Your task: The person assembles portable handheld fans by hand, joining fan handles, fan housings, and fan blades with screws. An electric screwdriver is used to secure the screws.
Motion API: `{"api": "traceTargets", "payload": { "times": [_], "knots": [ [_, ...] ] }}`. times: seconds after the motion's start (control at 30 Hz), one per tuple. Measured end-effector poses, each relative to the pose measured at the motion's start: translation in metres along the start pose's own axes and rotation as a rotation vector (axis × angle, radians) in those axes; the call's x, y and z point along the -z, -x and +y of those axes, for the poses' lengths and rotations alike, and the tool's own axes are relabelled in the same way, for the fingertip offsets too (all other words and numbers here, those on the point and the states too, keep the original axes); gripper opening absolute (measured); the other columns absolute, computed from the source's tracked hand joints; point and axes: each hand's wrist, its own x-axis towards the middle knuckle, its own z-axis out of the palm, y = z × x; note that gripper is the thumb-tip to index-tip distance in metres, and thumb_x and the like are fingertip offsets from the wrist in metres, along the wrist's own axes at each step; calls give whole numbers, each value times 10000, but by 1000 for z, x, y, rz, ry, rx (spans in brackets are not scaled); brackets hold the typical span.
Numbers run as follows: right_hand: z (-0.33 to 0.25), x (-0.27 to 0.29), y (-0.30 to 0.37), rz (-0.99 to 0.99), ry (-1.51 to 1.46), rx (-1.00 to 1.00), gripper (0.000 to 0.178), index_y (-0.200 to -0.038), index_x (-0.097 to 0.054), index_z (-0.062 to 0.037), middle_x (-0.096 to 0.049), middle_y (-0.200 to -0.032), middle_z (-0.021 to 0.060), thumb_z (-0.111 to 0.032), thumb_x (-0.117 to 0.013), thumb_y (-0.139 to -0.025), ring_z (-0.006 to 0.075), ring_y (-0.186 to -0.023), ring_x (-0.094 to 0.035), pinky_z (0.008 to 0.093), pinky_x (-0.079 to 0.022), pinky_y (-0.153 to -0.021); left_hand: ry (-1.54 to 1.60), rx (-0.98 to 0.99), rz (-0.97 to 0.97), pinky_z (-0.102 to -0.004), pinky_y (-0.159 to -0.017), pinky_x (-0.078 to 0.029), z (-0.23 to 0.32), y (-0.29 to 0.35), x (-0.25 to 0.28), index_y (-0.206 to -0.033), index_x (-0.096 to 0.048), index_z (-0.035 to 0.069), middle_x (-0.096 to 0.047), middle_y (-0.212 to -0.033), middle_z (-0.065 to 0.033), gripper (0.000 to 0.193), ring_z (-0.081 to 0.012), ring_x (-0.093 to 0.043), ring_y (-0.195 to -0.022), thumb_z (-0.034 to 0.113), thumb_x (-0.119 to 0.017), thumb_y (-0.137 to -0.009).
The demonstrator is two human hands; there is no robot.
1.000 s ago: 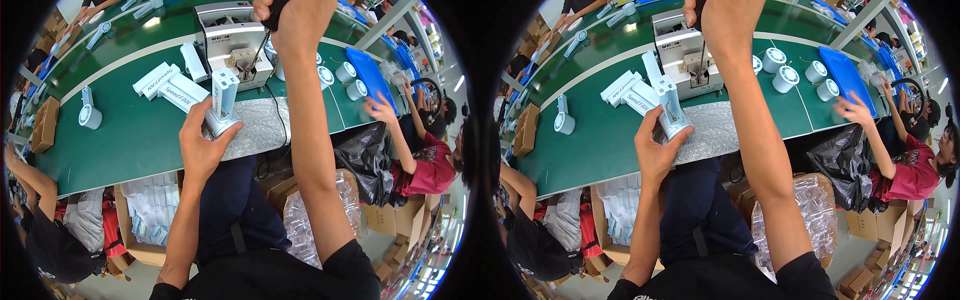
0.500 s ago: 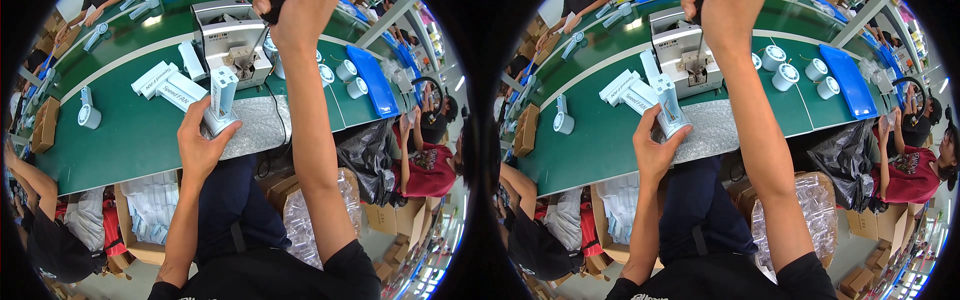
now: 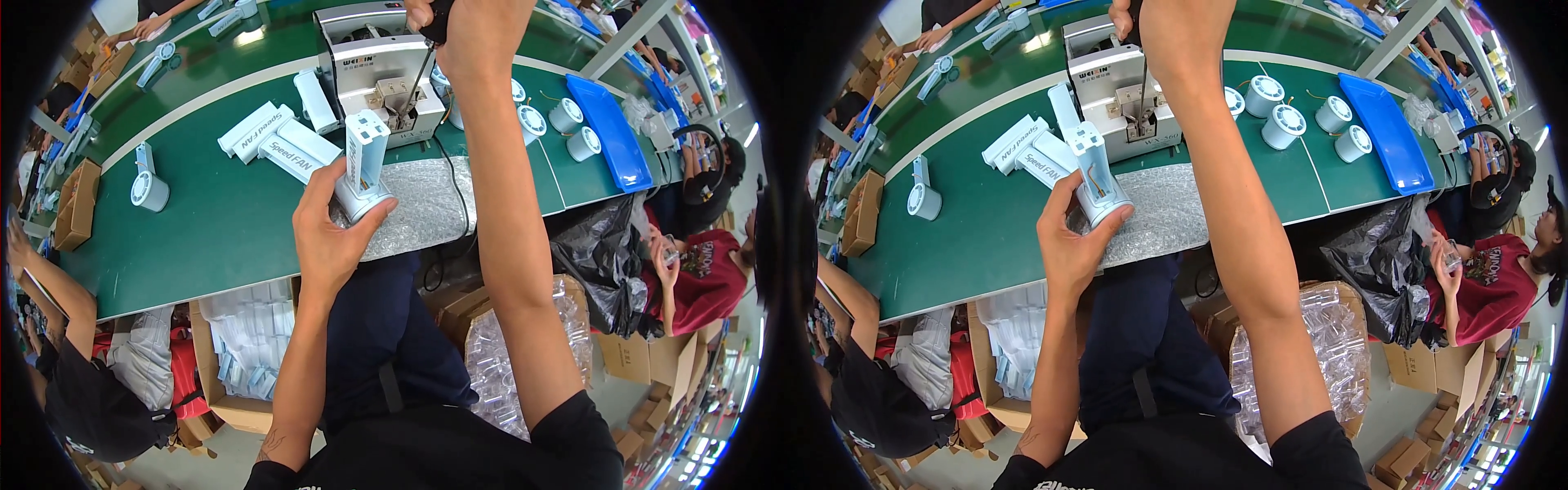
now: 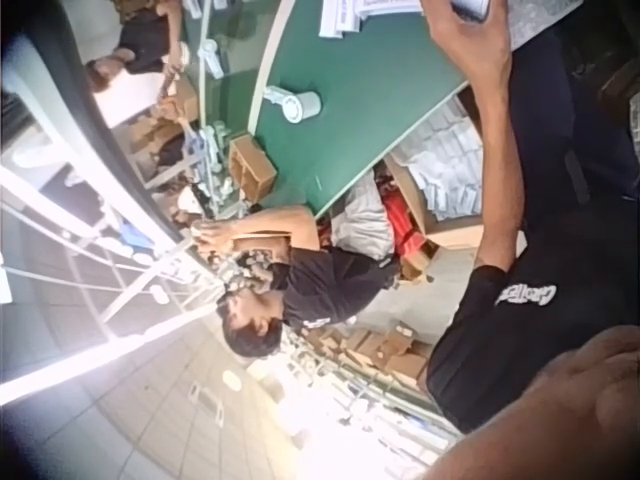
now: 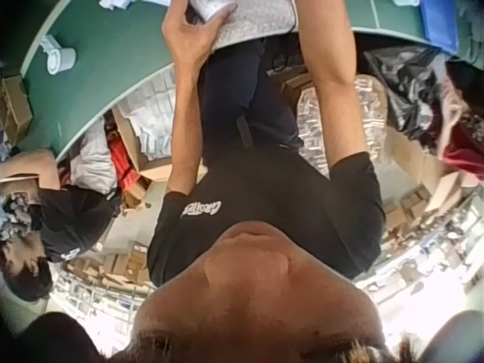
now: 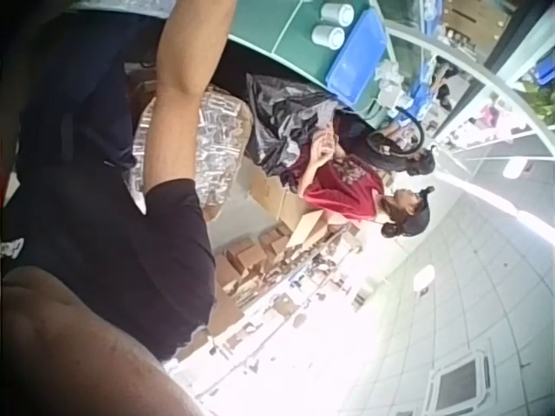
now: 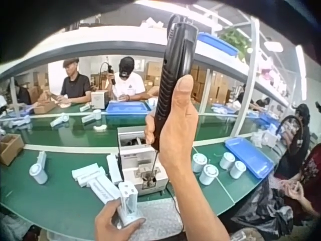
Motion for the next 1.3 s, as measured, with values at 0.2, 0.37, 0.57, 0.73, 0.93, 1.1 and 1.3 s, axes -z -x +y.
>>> {"api": "traceTargets", "payload": {
  "times": [0.2, 0.37, 0.57, 0.73, 0.93, 1.1, 1.3],
  "knots": [
    [10, 1, -4, -3, -4, 89, 725, -924, -615, -39, -482, -508, 17, -734, -430, -1014, 105, -381, -461, 237, -368, -364, -6, -21, 0, -360, -880, -534, 2, -1, -1, -1231, -637, -63, -693, -1115, -168, 639, -277, -679, -971, 131, -953, -711],
    [10, -1, -9, -10, 47, -13, 691, -901, -563, -62, -462, -502, 10, -730, -430, -1018, 109, -377, -460, 249, -355, -353, -19, -20, 0, -361, -879, -535, 2, 0, 1, -1232, -636, -63, -693, -1113, -167, 639, -277, -678, -968, 132, -953, -713],
    [1, 2, -6, 36, 15, 19, 729, -928, -579, -52, -478, -517, 11, -766, -442, -990, 111, -379, -463, 251, -350, -353, -10, -4, -11, -362, -878, -535, 2, 0, 0, -1229, -632, -69, -691, -1108, -167, 635, -275, -678, -967, 134, -950, -719],
    [10, 2, -11, 21, -4, -28, 728, -961, -580, -55, -469, -524, 5, -767, -433, -991, 107, -384, -465, 245, -360, -350, -18, -21, -7, -360, -878, -535, 3, -1, 0, -1226, -635, -69, -691, -1108, -170, 629, -274, -679, -971, 135, -949, -720],
    [5, 4, -9, 9, 35, -42, 723, -963, -576, -55, -468, -522, 7, -759, -419, -1001, 111, -385, -467, 245, -359, -356, -17, -10, -5, -361, -880, -535, 5, -1, 0, -1228, -637, -66, -692, -1114, -169, 626, -267, -681, -980, 134, -947, -722],
    [-12, 8, 19, 13, -29, -123, 836, -1011, -570, -21, -437, -483, 9, -832, -374, -966, 118, -366, -445, 259, -348, -352, 7, 38, -18, -324, -942, -513, 4, -1, 1, -1275, -649, -37, -698, -1105, -76, 618, -166, -647, -1003, 99, -931, -742],
    [-29, 3, 20, 137, 71, 82, 821, -1025, -571, -9, -457, -514, 10, -812, -408, -973, 110, -381, -457, 252, -341, -346, 1, 47, -17, -324, -935, -515, 5, 0, 2, -1283, -646, -33, -699, -1113, -77, 618, -161, -651, -1001, 86, -927, -745]
  ]
}}
